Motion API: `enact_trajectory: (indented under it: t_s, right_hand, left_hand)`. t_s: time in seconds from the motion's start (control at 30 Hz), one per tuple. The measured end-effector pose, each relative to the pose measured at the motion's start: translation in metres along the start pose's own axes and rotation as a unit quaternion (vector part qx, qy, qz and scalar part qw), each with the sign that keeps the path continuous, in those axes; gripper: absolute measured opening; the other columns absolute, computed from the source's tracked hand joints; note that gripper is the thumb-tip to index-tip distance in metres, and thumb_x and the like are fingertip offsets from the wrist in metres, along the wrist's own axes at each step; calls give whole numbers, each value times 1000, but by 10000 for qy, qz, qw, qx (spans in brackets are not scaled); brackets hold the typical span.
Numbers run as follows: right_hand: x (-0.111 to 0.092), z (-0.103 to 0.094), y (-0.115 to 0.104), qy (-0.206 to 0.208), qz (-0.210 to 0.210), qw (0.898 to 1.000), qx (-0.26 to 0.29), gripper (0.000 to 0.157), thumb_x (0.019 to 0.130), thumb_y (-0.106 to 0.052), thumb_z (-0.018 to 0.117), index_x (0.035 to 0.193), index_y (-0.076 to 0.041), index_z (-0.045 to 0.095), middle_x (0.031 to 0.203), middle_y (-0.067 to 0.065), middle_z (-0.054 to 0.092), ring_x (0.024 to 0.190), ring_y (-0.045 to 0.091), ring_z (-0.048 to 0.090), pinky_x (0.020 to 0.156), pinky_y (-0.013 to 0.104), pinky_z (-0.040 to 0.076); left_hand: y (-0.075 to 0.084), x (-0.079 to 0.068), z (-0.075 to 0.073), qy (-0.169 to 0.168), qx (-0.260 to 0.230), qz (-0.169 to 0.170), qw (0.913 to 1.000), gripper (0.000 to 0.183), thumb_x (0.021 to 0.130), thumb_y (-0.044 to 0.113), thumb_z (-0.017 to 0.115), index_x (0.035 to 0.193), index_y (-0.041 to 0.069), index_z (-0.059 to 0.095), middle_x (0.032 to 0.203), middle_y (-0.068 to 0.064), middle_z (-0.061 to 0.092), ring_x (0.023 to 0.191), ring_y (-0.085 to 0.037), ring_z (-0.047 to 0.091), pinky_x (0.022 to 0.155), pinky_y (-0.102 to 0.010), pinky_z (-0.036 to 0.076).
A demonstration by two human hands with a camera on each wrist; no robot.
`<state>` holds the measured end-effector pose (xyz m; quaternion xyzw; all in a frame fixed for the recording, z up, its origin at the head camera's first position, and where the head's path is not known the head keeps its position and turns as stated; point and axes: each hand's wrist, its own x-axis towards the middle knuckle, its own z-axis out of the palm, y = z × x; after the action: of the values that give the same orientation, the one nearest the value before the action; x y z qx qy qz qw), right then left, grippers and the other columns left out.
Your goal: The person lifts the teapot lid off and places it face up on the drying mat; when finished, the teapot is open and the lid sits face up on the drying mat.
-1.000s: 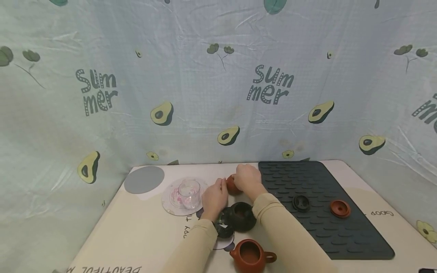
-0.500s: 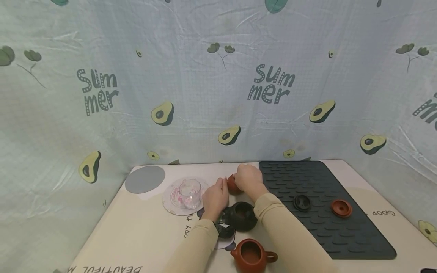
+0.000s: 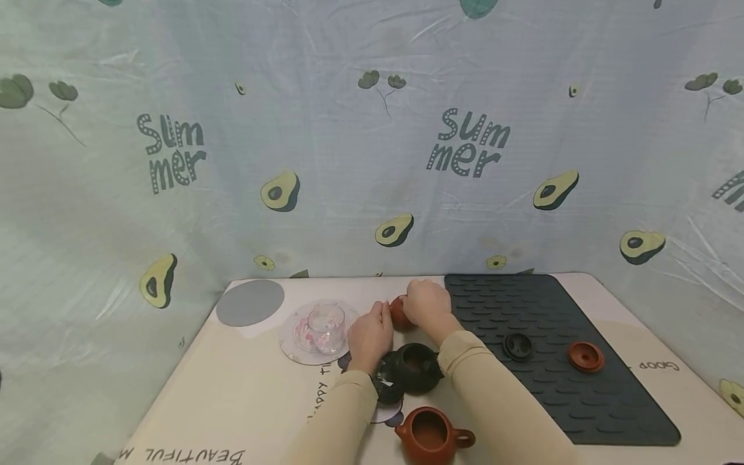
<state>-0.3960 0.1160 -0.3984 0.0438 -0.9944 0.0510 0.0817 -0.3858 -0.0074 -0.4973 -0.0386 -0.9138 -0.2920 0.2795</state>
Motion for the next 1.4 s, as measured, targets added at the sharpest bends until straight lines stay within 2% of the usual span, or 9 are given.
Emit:
enact_trajectory:
  t_s: [0.1, 0.23, 0.43, 0.7, 1.03, 1.27, 1.4]
  right_hand:
    - [-1, 0, 3, 12, -58, 10000, 56, 28, 100, -34, 66, 95, -8, 76, 76, 6, 68, 64, 21, 61, 60, 39, 52]
    - [-4, -3, 6, 58, -82, 9998, 175, 26, 100, -33, 66, 95, -11, 77, 76, 5, 67, 63, 20, 58, 59, 38, 50]
    - [-8, -10, 11, 155, -146, 9992, 349, 24, 100, -33, 67, 93, -13, 77, 80, 5, 69, 68, 20, 62, 62, 41, 53]
    - [-10, -15, 14, 309, -294, 9981, 447, 22, 101, -34, 66, 93, -16, 76, 87, 6, 71, 77, 26, 67, 65, 45, 53]
    - [-15, -14, 14, 280, -283, 9939, 1026, 20, 102, -29, 63, 99, -13, 75, 89, 4, 72, 76, 24, 67, 66, 44, 54]
    - [-16, -8, 18, 166, -267, 9936, 1089, 21, 103, -28, 62, 103, -10, 73, 87, 5, 70, 72, 21, 64, 64, 41, 52]
    - [-18, -9, 23, 187, -226, 9919, 1234, 22, 103, -28, 61, 104, -9, 72, 84, 5, 69, 68, 20, 61, 61, 39, 50]
  left_hand:
    - [2, -1, 0, 114, 15, 51, 9999, 36, 109, 36, 45, 81, 16, 55, 64, -8, 62, 64, -35, 65, 52, -44, 42]
    - [2, -2, 3, 100, 52, 10, 9999, 36, 109, 36, 44, 81, 16, 55, 64, -9, 61, 64, -36, 64, 52, -44, 42]
    - [4, 0, 3, 23, 41, -53, 10000, 37, 109, 37, 43, 80, 16, 53, 63, -9, 59, 63, -36, 63, 52, -44, 40]
    - [4, -1, 3, 159, 44, 3, 9999, 35, 108, 35, 45, 81, 15, 54, 64, -10, 60, 63, -37, 63, 51, -45, 40]
    - [4, 0, 1, 95, 54, -37, 9999, 34, 108, 33, 47, 82, 14, 55, 63, -10, 60, 63, -37, 63, 51, -44, 41]
    - [6, -1, -1, 54, 66, -40, 10000, 34, 109, 33, 46, 82, 14, 55, 59, -7, 54, 57, -33, 60, 49, -41, 38]
    - [6, 0, 0, 50, 121, -35, 9999, 34, 109, 34, 45, 83, 14, 55, 60, -8, 56, 59, -34, 61, 50, -42, 38]
